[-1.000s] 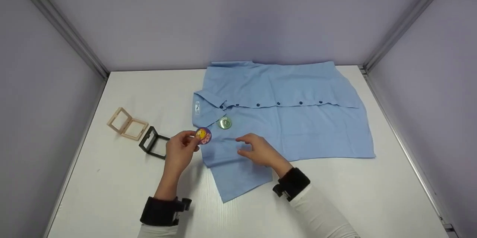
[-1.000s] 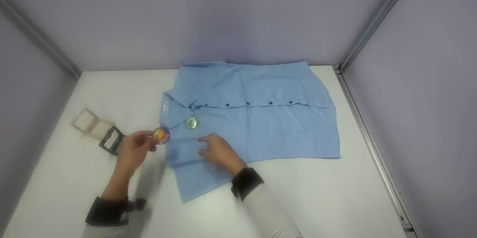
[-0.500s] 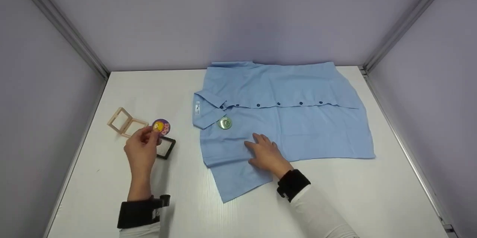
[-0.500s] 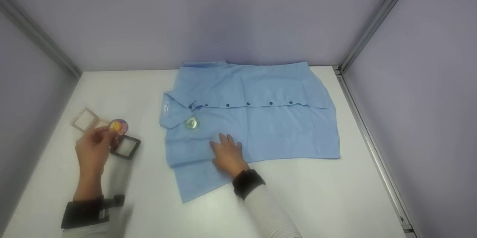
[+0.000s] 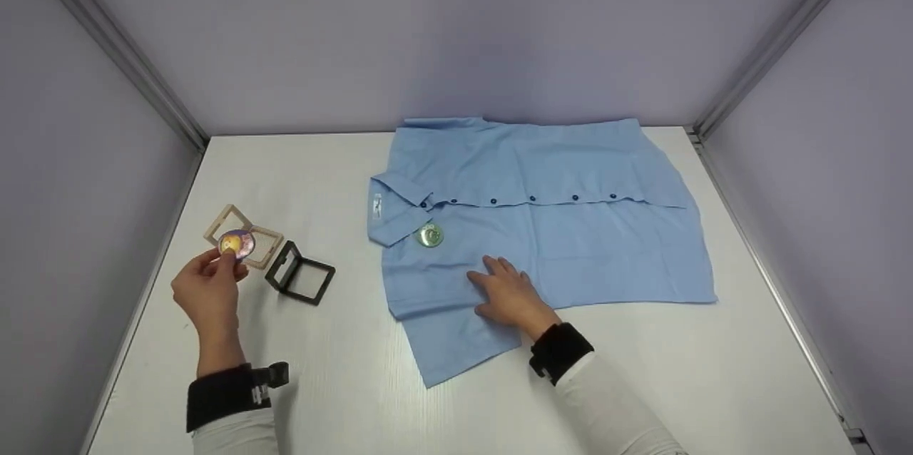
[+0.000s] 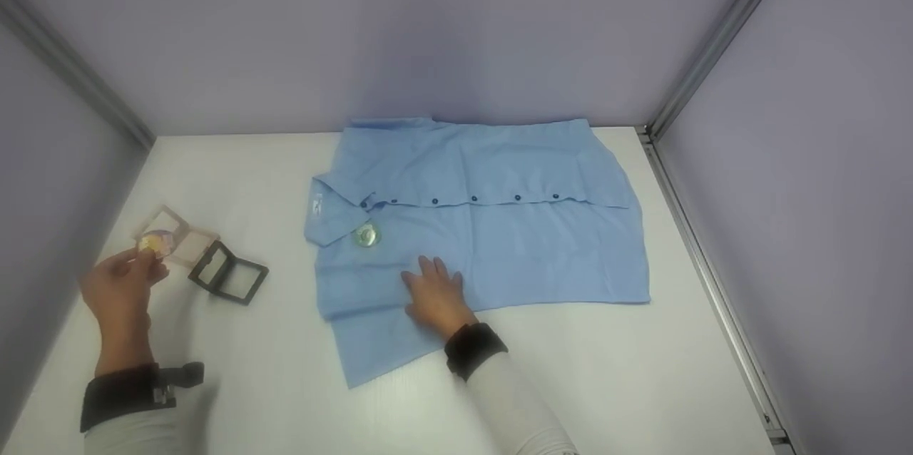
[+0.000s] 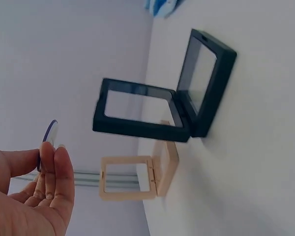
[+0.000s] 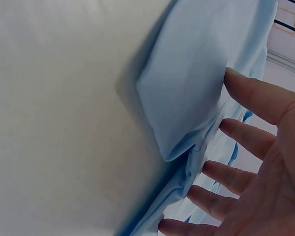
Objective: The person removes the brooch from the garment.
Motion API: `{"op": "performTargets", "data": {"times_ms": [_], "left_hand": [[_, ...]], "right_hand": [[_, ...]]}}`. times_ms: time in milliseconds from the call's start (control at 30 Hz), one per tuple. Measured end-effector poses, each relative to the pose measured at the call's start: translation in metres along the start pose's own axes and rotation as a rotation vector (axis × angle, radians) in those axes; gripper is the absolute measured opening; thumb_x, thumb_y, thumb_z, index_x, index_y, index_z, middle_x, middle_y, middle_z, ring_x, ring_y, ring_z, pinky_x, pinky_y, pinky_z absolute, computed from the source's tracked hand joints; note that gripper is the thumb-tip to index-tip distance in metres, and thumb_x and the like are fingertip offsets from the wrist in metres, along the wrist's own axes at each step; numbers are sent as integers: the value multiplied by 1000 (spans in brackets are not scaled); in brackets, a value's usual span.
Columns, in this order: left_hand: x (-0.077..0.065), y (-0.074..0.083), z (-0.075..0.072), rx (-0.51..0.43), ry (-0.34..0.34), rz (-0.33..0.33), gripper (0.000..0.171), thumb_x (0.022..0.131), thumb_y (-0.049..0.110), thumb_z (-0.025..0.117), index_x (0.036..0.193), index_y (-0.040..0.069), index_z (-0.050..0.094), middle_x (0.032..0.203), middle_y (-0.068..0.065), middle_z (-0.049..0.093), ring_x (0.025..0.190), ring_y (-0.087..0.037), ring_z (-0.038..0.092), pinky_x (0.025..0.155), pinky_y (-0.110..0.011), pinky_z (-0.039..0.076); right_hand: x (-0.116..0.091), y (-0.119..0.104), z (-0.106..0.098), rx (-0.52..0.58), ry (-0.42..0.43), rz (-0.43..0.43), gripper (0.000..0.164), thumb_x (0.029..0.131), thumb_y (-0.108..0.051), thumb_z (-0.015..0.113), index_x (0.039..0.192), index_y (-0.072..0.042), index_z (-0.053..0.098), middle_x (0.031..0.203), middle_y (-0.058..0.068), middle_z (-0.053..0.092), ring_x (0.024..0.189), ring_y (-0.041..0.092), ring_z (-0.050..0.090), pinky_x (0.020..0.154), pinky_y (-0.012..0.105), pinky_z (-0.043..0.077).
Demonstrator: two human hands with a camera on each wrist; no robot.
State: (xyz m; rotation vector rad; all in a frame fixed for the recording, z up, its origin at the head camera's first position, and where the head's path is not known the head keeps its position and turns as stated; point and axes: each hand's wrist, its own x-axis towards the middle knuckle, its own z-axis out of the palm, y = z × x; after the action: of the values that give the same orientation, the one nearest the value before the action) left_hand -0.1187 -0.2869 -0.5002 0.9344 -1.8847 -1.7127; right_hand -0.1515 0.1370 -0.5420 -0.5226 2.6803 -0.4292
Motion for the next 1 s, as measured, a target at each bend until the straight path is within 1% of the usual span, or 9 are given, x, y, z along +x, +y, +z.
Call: {"op": "performTargets", "data": {"times_ms": [133,200,367,500,567,633,767,867,1000], "left_hand": [[12,-8,-7,-7,-9,-97,39,96,11,62,128,-10,55,73,5,63,60,-3,64,59,-17,54],[15,-11,-8,-3,-25,-125,41,96,11,61,131,-10,53,74,5,63,61,-4,65,61,-18,54],[23,-18,-2,1,-54,-145,44,96,12,62,131,-12,52,75,5,63,63,-4,66,63,-19,55],[31,-23,3,17,-54,-165,41,95,9,63,128,-13,53,72,5,63,60,-5,66,61,-20,55],[37,-25,8,32,-65,-171,39,95,7,62,126,-14,53,70,4,63,59,-5,66,59,-20,55],[44,-27,12,64,-75,-166,37,95,7,62,123,-15,54,69,4,62,57,-5,66,58,-21,55],[56,-32,17,159,-79,-147,32,94,7,62,117,-16,58,66,3,61,53,-4,64,54,-20,54],[61,-37,20,235,-71,-146,28,94,7,62,112,-14,61,65,3,60,51,-3,62,50,-18,51],[64,-42,24,276,-65,-152,25,93,7,62,107,-13,63,62,4,59,49,-2,60,47,-16,49]], "right_hand": [[1,-1,0,-3,-1,-4,60,86,-25,75,142,-17,54,155,17,30,142,41,23,105,68,24],[1,0,0,-4,-3,-4,60,86,-25,75,142,-17,54,156,17,30,142,41,23,106,68,24],[0,0,-1,1,13,-21,60,85,-24,77,140,-14,56,153,19,33,140,44,26,103,70,26],[1,-1,-1,2,11,-24,60,84,-23,77,139,-14,56,153,19,34,140,44,26,103,70,26],[1,0,-1,-7,5,-20,60,85,-23,76,140,-14,55,153,19,33,141,44,25,104,70,25],[1,1,-2,-13,1,-20,60,85,-24,76,140,-15,55,153,18,34,141,43,25,104,69,25],[3,1,-2,-21,-6,-33,60,86,-25,76,141,-15,54,153,18,34,141,43,24,104,70,25],[4,2,-1,-19,-11,-38,61,86,-25,76,142,-16,54,153,17,34,142,42,24,103,70,25],[4,3,-1,-17,-8,-36,61,85,-25,76,141,-15,55,152,17,34,142,42,24,103,71,25]]}}
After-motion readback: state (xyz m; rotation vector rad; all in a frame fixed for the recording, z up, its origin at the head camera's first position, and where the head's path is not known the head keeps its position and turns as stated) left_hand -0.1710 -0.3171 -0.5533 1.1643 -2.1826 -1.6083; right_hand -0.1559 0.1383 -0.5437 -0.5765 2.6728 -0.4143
